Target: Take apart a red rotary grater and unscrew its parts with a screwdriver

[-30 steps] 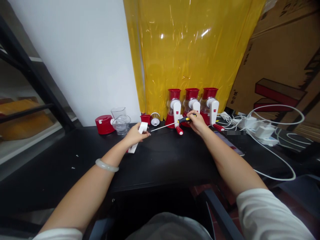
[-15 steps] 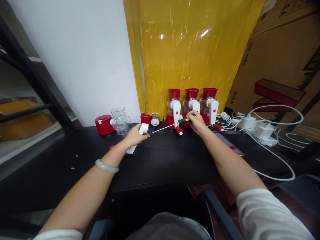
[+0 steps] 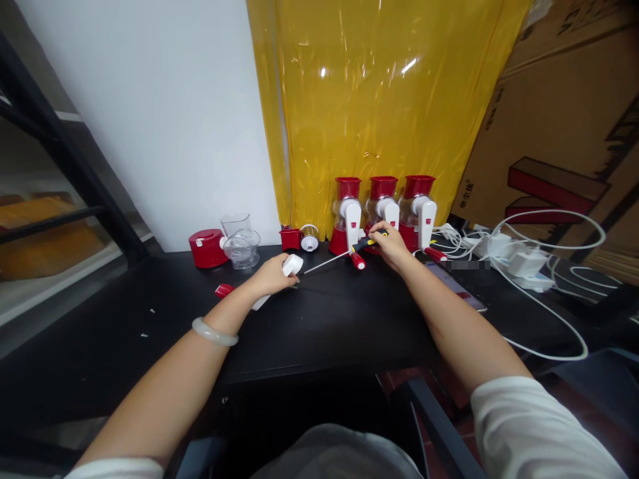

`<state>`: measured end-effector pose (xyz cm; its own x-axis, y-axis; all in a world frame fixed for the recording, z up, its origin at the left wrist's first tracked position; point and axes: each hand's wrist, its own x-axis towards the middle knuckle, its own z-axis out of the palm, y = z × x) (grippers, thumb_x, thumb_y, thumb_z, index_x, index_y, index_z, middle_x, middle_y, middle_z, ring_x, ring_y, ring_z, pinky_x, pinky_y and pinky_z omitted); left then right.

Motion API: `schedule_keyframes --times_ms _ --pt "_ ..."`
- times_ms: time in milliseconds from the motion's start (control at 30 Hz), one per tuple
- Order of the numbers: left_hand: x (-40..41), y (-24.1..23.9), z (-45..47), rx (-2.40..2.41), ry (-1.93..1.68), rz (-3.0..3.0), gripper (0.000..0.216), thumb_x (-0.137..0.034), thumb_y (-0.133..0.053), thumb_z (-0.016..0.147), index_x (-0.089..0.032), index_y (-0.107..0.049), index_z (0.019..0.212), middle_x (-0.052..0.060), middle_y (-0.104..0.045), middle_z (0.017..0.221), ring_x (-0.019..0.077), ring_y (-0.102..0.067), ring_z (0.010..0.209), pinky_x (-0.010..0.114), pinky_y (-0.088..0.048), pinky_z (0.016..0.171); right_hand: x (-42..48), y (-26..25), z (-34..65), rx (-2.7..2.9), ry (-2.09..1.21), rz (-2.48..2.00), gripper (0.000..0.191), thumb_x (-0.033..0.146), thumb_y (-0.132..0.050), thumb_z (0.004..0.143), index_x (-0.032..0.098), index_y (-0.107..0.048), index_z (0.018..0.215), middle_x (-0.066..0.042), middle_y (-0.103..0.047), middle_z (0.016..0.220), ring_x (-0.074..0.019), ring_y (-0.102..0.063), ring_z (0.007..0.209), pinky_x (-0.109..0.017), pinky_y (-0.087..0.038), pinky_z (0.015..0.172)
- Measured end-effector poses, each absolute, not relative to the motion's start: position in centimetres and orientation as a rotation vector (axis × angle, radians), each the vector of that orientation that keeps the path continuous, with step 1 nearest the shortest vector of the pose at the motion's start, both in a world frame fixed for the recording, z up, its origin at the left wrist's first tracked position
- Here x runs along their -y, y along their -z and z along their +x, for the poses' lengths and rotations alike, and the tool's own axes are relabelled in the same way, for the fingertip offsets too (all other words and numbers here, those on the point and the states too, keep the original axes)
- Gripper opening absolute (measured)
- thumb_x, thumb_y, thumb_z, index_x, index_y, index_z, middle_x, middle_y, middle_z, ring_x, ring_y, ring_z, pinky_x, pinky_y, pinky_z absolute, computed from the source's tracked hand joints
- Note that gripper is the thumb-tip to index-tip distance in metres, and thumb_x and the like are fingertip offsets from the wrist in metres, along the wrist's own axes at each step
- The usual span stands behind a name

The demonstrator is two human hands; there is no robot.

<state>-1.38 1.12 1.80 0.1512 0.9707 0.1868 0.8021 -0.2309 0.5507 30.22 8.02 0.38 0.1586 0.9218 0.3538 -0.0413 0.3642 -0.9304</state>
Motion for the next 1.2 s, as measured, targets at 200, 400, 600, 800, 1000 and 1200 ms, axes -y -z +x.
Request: schedule_keyframes --times_ms 200,400,600,800,1000,1200 --pt "-1.0 -1.9 -1.3 -1.679 -0.769 2.011 0.030 -0.019 -0.076 0.063 -0.020 -0.061 0.089 0.002 -0.072 0.078 0.0218 -0.070 0.068 0.030 -0.051 0.061 -7.9 -0.4 30.2 1.202 -0.872 -0.942 0.024 0.031 -0.068 0.058 0.023 -0.056 0.077 0.005 -0.055 0.070 -0.0131 -0.055 0.061 -0.025 -0.046 0.050" --pt "-1.3 -2.5 -1.5 -1.552 -1.057 1.692 0.035 -0.020 -0.076 0.064 -0.020 -0.059 0.095 0.000 -0.068 0.067 0.0176 -0.064 0.050 0.023 -0.041 0.040 -7.5 -1.2 29.8 1.027 -0.893 -0.815 0.024 0.028 -0.070 0.055 0.023 -0.054 0.073 0.006 -0.054 0.069 -0.0109 -0.053 0.061 -0.021 -0.043 0.049" --pt "-1.7 -3.5 -1.8 -1.190 -1.535 1.490 0.039 -0.032 -0.078 0.064 -0.020 -0.056 0.093 -0.010 -0.049 0.049 0.0105 -0.047 0.039 0.023 -0.043 0.041 -6.7 -2.5 29.5 0.896 -1.021 -0.607 0.027 0.025 -0.071 0.059 0.024 -0.048 0.073 0.007 -0.051 0.068 -0.0091 -0.049 0.057 -0.023 -0.046 0.053" --pt "-2.0 -3.2 -1.5 -1.057 -1.834 1.643 0.044 -0.044 -0.080 0.068 -0.020 -0.053 0.093 -0.001 -0.065 0.079 0.0160 -0.068 0.073 0.034 -0.058 0.076 -5.6 -2.8 28.4 0.952 -1.096 -0.538 0.030 0.027 -0.073 0.060 0.025 -0.048 0.075 0.006 -0.051 0.071 -0.0102 -0.050 0.061 -0.025 -0.048 0.056" --pt "-1.5 -2.7 -1.4 -1.079 -1.786 1.942 0.039 -0.037 -0.070 0.078 -0.021 -0.048 0.106 0.001 -0.069 0.081 0.0174 -0.069 0.079 0.033 -0.056 0.079 -5.4 -2.9 28.3 1.025 -1.092 -0.578 0.029 0.030 -0.070 0.062 0.026 -0.047 0.078 0.006 -0.049 0.073 -0.0102 -0.049 0.062 -0.025 -0.049 0.057" --pt "-1.1 -2.6 -1.2 -1.066 -1.780 1.994 0.042 -0.035 -0.076 0.075 -0.022 -0.046 0.102 0.002 -0.071 0.080 0.0186 -0.071 0.076 0.033 -0.057 0.075 -5.5 -2.7 28.4 1.077 -1.053 -0.582 0.030 0.033 -0.069 0.063 0.026 -0.045 0.079 0.005 -0.048 0.075 -0.0110 -0.051 0.064 -0.026 -0.049 0.058"
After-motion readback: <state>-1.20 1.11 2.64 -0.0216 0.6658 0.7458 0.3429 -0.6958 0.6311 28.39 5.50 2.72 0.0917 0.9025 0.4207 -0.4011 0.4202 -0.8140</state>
